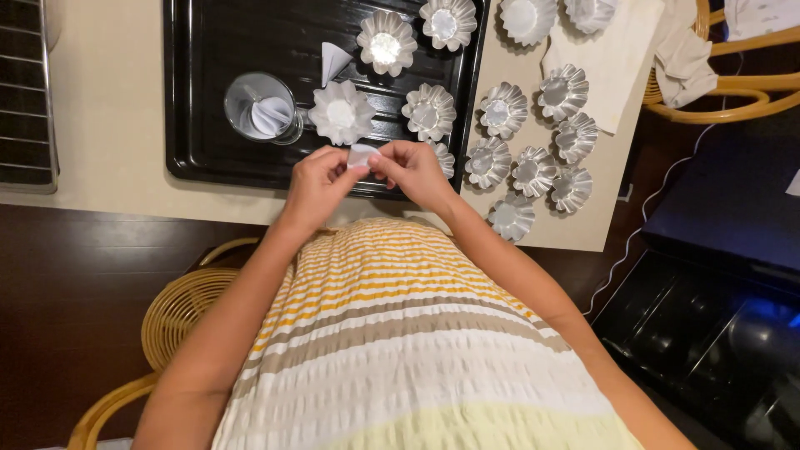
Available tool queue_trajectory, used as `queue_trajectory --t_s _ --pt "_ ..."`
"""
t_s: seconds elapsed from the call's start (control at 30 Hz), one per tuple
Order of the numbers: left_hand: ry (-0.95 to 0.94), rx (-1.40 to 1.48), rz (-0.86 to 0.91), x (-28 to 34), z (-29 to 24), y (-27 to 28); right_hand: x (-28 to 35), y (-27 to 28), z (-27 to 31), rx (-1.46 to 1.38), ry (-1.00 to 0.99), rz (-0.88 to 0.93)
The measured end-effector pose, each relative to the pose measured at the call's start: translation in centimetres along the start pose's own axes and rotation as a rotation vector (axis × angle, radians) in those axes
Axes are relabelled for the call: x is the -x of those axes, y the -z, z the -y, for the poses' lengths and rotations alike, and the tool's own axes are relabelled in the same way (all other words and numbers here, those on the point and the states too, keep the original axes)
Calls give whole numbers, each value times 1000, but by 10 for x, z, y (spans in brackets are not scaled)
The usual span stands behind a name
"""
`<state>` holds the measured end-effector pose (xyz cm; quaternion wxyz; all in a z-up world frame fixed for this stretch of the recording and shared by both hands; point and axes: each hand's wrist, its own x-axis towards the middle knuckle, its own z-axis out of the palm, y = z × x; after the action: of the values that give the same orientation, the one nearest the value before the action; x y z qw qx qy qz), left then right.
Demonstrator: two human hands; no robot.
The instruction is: Placing paper liners into metal baking molds on a tray.
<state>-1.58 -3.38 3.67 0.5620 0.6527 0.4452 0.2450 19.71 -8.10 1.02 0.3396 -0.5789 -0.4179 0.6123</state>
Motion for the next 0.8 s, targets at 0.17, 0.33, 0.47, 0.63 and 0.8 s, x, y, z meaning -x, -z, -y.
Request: queue_trajectory --t_s 0.17,0.33,0.47,0.63,0.8 --pt "-274 -50 -125 1 -19 -6 7 1 1 -81 10 -172" --pt "-190 15 47 -4 1 -10 17 13 -21 -190 87 -103" --pt "-37 332 231 -5 23 -24 23 22 -19 -216 190 -58" --pt "222 797 206 -12 29 -30 33 34 10 -189 189 13" --pt "266 916 78 -18 50 -41 37 34 11 -240 77 -48"
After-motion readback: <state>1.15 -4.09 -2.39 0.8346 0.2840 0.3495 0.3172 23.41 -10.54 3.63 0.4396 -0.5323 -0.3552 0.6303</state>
